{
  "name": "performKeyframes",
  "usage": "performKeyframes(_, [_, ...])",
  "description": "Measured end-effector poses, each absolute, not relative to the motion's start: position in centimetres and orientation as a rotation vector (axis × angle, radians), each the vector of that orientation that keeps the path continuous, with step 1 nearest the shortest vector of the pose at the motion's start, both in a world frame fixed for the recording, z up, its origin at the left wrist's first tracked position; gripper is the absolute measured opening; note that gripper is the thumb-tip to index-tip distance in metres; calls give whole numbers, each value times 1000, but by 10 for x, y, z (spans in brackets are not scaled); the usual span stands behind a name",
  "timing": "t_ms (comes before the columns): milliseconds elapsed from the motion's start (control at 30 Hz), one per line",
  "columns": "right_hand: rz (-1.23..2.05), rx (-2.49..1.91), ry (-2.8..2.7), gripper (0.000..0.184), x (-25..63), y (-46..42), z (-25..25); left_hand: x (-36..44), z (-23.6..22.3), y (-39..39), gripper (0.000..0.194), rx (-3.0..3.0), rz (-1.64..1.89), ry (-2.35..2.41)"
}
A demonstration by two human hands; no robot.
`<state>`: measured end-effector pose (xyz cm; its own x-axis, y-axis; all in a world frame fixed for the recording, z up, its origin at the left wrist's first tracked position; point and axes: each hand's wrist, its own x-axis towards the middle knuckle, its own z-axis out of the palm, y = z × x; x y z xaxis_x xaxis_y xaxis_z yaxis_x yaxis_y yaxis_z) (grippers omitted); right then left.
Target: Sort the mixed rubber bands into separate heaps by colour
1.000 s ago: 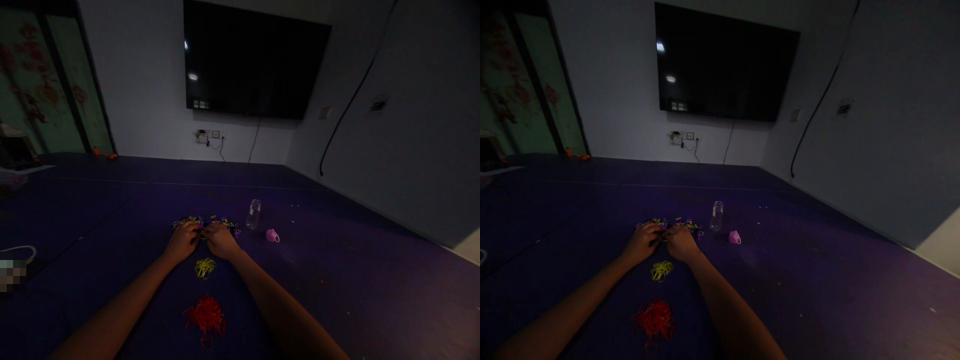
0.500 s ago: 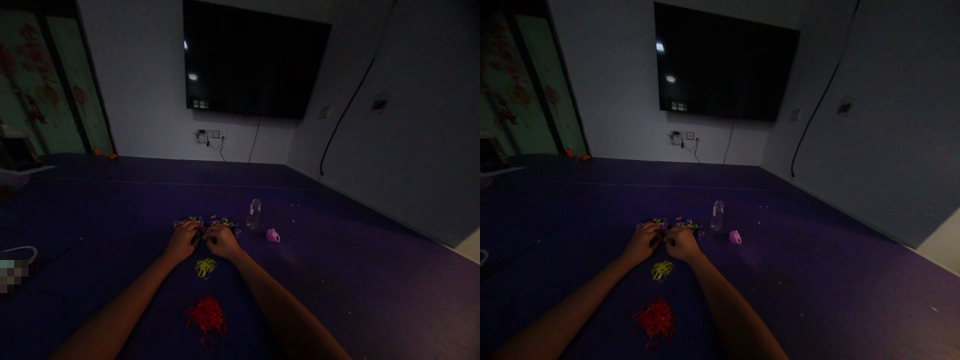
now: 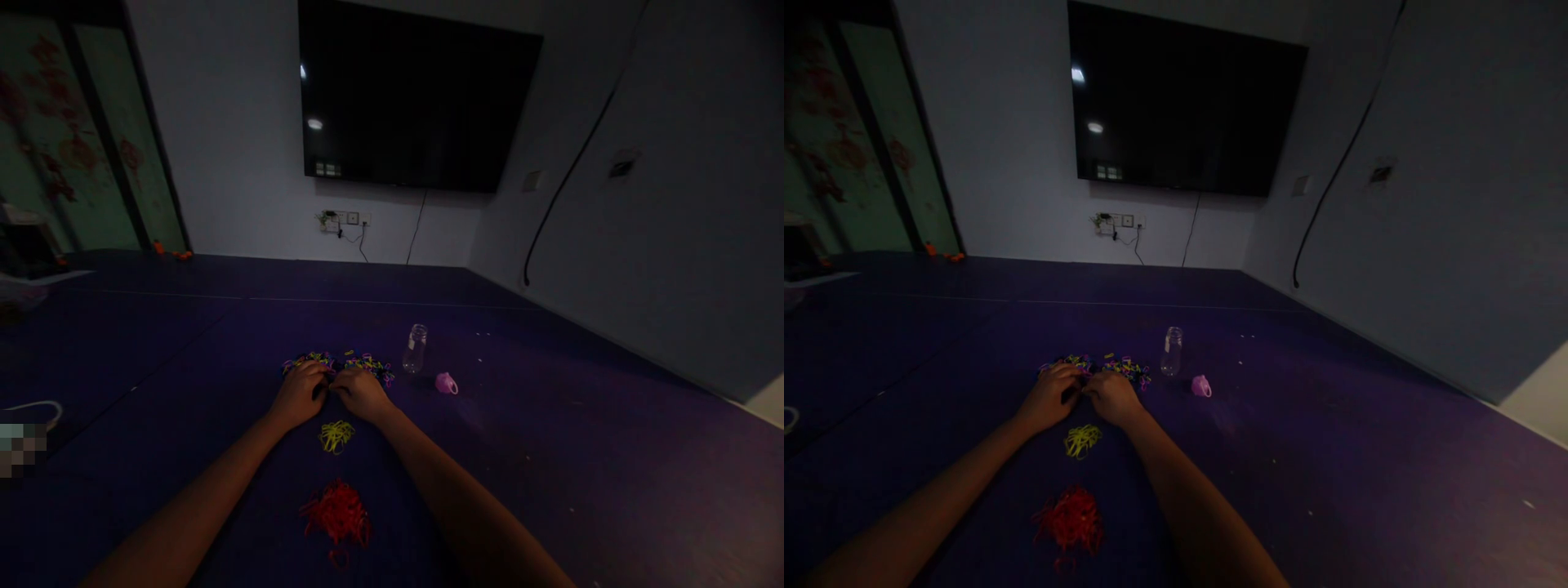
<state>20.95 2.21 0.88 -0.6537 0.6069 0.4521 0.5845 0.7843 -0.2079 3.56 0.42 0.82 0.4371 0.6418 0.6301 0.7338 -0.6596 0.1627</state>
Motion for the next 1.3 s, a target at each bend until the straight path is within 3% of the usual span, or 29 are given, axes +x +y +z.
performKeyframes(267, [-9, -987, -2537, 28, 203, 20, 13, 36, 12, 5, 17, -2528, -1063, -1291])
performKeyframes(433, [110, -1091, -2544, 28, 202, 21, 18, 34, 9, 7, 20, -2503, -1087, -1319])
performKeyframes(567, [393, -1091, -2517, 23, 205, 24, 24, 33, 6, 9, 19, -2530, -1099, -1322])
performKeyframes(833, [1271, -877, -2567, 10, 209, 13, 47, 31, 6, 10, 19, -2555, -1143, -1259])
performKeyframes(1167, [1391, -932, -2397, 9, 207, 6, 58, 31, 11, 6, 18, -2598, -1096, -1303])
performKeyframes(1300, [972, -1022, -2160, 12, 212, 19, 50, 32, 10, 7, 21, -2586, -1068, -1307])
